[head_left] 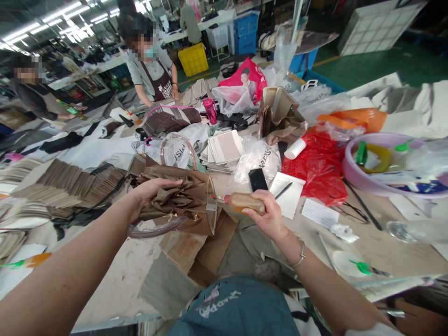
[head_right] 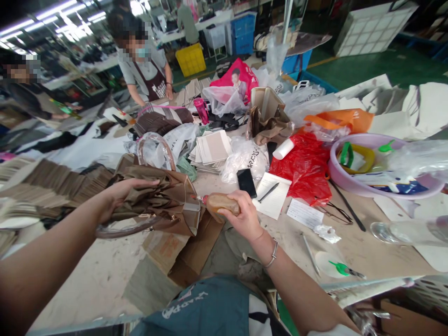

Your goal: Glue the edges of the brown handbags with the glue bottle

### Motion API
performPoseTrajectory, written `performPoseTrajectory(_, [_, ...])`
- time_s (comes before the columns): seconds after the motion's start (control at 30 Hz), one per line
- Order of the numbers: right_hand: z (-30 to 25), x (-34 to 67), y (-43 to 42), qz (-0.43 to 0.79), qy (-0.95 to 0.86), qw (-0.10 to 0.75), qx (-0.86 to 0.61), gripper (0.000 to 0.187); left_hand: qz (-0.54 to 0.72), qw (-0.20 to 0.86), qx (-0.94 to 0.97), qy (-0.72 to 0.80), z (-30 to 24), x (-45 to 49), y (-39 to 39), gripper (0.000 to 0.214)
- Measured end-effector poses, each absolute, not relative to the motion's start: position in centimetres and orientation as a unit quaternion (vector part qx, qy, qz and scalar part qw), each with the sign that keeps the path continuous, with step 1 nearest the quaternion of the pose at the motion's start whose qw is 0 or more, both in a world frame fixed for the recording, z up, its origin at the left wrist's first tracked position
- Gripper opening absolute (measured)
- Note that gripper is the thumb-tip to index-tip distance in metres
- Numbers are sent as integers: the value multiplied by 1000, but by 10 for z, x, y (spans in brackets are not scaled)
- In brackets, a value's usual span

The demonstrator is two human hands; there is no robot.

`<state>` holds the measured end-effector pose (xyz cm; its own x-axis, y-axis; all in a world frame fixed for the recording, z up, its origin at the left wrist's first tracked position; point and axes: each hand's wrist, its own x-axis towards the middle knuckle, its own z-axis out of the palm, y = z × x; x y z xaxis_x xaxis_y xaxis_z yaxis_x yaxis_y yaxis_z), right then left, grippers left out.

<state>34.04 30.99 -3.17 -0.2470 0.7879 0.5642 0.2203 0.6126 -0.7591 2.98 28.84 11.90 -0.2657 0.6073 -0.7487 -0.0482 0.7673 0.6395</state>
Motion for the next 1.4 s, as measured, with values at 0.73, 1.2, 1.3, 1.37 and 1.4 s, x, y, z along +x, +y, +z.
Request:
performPoseTrajectory(0.73, [-36, 342, 319, 275, -740, 515, -335, 40, 279, 612, 166, 721, 113, 26, 294, 31])
performPoseTrajectory(1.2, [-72, 337, 313, 264, -769, 470, -345, 34, 293, 631, 170, 698, 109, 24, 295, 33])
performPoseTrajectory(1.3, [-75, 338, 310, 272, -773, 456, -347, 34, 294, 633, 181, 693, 109, 23, 296, 31])
performPoseTrajectory(1.37, [-72, 339, 311, 270, -774, 457, -346, 34, 293, 634, 184, 692, 110, 23, 296, 31])
performPoseTrajectory(1.4, [-69, 340, 312, 268, -773, 458, -346, 34, 293, 635, 184, 691, 110, 23, 296, 31])
